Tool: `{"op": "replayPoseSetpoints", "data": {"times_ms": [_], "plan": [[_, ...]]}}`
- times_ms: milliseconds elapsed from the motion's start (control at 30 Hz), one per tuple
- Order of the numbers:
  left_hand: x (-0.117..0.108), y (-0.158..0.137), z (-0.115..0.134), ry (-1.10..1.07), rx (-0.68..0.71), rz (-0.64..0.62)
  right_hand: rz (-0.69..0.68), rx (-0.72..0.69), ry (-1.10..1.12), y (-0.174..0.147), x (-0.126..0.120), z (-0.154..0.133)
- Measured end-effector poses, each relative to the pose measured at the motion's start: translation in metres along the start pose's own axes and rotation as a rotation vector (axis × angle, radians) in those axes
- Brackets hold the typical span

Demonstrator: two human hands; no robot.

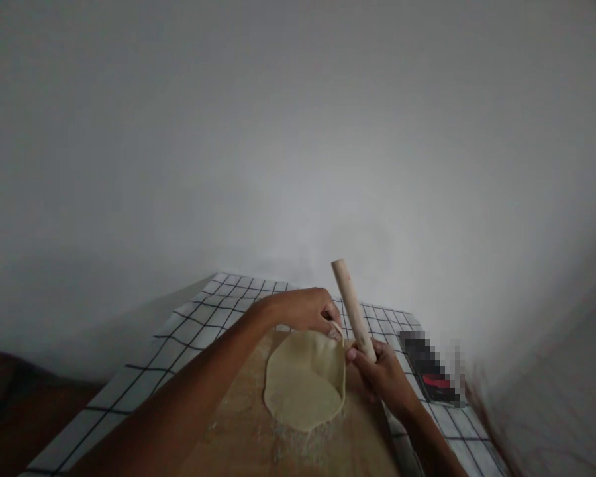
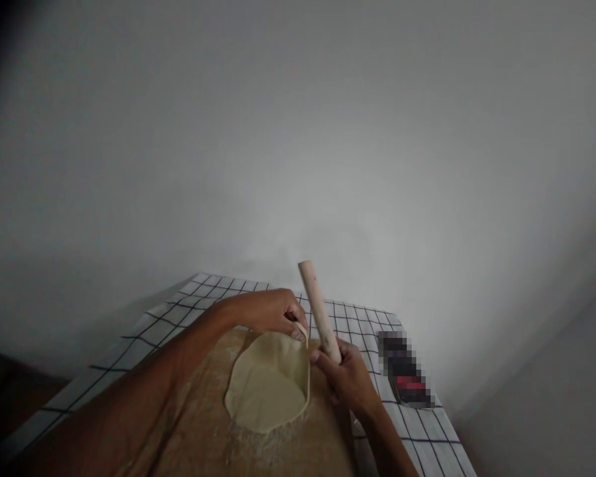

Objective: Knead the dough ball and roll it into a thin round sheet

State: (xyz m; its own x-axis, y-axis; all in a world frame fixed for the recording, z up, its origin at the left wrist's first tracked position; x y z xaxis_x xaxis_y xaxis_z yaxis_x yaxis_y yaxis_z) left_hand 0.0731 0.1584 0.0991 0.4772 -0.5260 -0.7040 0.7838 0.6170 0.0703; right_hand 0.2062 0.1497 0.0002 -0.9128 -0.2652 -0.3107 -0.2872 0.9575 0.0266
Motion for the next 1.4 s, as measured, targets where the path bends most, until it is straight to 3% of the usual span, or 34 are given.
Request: {"op": "replayPoseSetpoints", "data": {"times_ms": [200, 433, 633, 767, 967, 1100, 1167, 1267, 1400], "plan": [[-0.012, -0.007, 0.008, -0.034, 0.070, 0.024, 0.072, -0.211, -0.141, -0.013, 0.013, -0.038], [-0.017, -0.011, 0.022, 0.012, 0.101, 0.062, 0.119, -0.182, -0.118, -0.013, 0.017, -0.034], [-0.024, -0.021, 0.048, -0.015, 0.083, 0.074, 0.189, -0.123, 0.032, -0.016, 0.004, -0.025], [-0.030, -0.029, 0.069, -0.091, 0.109, 0.110, 0.266, -0.124, 0.141, -0.027, -0.006, -0.035], [-0.040, -0.037, 0.081, -0.101, 0.097, 0.210, 0.273, -0.157, 0.110, -0.036, -0.006, -0.048], [-0.058, -0.044, 0.093, -0.124, 0.149, 0.362, 0.218, -0.157, 0.020, -0.033, 0.004, -0.040], [-0.066, -0.049, 0.094, -0.120, 0.142, 0.420, 0.194, -0.136, 0.009, -0.032, 0.007, -0.036], [-0.070, -0.053, 0.085, -0.107, 0.086, 0.408, 0.196, -0.130, 0.002, -0.028, 0.004, -0.038], [-0.079, -0.056, 0.055, -0.157, 0.019, 0.386, 0.315, -0.137, 0.015, -0.018, -0.019, -0.044]]}}
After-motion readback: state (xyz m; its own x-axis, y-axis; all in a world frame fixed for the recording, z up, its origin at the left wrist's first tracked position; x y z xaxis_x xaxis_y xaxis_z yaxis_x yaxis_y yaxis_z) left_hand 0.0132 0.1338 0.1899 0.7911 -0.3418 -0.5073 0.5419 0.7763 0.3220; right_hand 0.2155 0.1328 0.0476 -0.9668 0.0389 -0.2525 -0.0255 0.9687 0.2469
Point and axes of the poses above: each hand's wrist, its own y-axis towards the middle knuckle, its own x-axis out of the palm, z = x × y, the point moved 10 cm from there along y, towards the middle knuckle, and after that the axes turned 5 degrees about x, right-handed, at the moved point
